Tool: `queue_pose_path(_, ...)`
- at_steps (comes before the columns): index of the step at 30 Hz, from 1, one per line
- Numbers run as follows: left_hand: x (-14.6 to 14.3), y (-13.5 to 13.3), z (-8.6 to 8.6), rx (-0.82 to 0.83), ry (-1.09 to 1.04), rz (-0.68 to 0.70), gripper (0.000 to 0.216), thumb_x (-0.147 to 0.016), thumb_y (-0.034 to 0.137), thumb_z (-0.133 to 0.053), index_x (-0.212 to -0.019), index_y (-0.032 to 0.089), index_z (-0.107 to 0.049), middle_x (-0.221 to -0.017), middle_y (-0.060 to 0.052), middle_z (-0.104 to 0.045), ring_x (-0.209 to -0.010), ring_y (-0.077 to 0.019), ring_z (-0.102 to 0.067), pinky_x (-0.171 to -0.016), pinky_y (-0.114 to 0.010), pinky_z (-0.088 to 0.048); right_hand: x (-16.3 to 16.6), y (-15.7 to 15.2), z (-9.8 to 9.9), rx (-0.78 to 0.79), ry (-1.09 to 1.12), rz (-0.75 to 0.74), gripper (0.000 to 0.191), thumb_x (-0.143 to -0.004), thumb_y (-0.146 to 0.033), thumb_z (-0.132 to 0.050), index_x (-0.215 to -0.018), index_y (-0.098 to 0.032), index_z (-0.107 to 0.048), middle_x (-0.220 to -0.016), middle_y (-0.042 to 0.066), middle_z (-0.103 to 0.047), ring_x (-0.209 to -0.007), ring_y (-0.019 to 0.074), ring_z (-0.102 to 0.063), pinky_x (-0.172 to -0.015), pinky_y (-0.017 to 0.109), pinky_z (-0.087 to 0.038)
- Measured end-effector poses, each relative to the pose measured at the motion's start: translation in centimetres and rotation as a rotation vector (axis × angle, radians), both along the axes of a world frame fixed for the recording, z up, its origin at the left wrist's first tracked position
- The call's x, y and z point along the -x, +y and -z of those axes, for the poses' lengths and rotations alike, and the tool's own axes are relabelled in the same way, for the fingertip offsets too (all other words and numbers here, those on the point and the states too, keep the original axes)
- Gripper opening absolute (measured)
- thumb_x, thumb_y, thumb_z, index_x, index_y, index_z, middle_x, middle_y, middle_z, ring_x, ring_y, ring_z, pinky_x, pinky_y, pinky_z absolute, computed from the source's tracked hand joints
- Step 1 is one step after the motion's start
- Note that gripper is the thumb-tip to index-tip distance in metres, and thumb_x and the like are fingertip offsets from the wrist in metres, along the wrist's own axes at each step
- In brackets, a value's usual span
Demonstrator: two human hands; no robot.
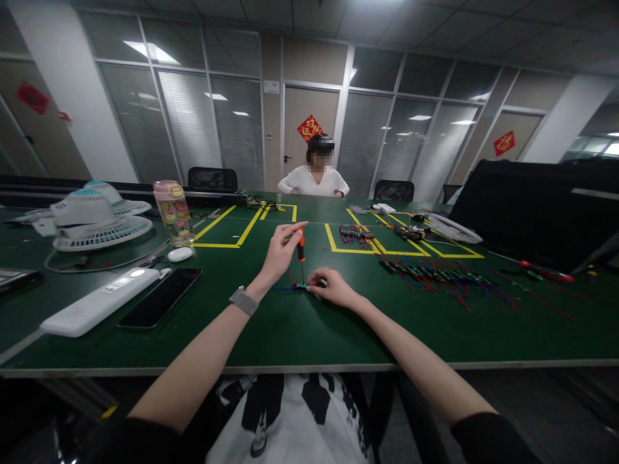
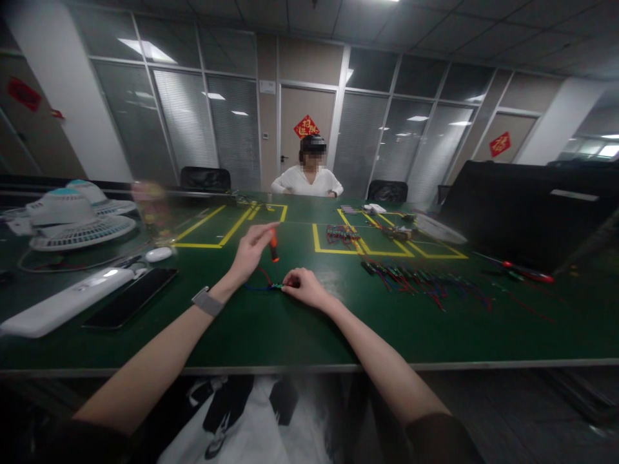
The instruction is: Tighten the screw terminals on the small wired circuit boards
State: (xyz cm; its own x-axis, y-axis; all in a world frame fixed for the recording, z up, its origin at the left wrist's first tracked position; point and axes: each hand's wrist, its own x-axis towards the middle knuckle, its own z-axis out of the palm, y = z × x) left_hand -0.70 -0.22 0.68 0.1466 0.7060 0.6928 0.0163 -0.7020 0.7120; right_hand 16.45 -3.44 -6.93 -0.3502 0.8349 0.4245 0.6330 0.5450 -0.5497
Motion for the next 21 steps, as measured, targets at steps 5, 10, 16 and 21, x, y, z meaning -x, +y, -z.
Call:
queue_pose_path(5,-0.18,-0.04,-0.09,0.066,-0.051,0.168,0.034,-0.084,0.027,-0.05,-0.116,0.018,-0.058,-0.106,-0.007,-0.064,-0.097,-0.0166,-0.059,-0.091,-0.033,-0.044,-0.05,-0.08,-0.12,-0.004,-0.01,-0.006,0.009,-0.074,-0.023,-0.064,-0.08,-0.016,-0.065,-0.072,0.001,-0.061,-0.066,0.0122,-0.054,-0.063,0.023,-0.042)
queue_pose_path(10,-0.08,-0.25,-0.01,-0.003,-0.006,0.011,0.029,-0.074,0.033,-0.063,-0.099,0.018,-0.066,-0.097,-0.006,-0.06,-0.086,-0.0154,-0.06,-0.079,-0.029,-0.048,-0.1,-0.05,-0.17,-0.001,-0.019,-0.006,0.009,-0.074,-0.024,-0.064,-0.08,-0.016,-0.065,-0.071,0.001,-0.061,-0.066,0.0124,-0.054,-0.063,0.023,-0.041)
queue_pose_path(16,-0.12,-0.16,-0.26,0.033,-0.015,0.131,0.032,-0.084,0.028,-0.048,-0.113,0.02,-0.061,-0.114,-0.007,-0.058,-0.107,-0.017,-0.054,-0.092,-0.031,-0.042,-0.08,-0.09,-0.17,0.004,-0.018,0.008,0.009,-0.074,-0.023,-0.065,-0.08,-0.016,-0.065,-0.071,0.001,-0.061,-0.067,0.0127,-0.054,-0.065,0.024,-0.042)
queue_pose_path(21,-0.31,-0.15,-0.03,0.102,-0.06,0.234,0.039,-0.081,0.031,-0.054,-0.117,0.016,-0.057,-0.101,-0.008,-0.066,-0.092,-0.0178,-0.062,-0.086,-0.034,-0.047,-0.03,-0.21,-0.32,0.012,-0.019,0.003,0.009,-0.074,-0.022,-0.065,-0.08,-0.016,-0.065,-0.071,0.001,-0.062,-0.067,0.0128,-0.054,-0.065,0.024,-0.042)
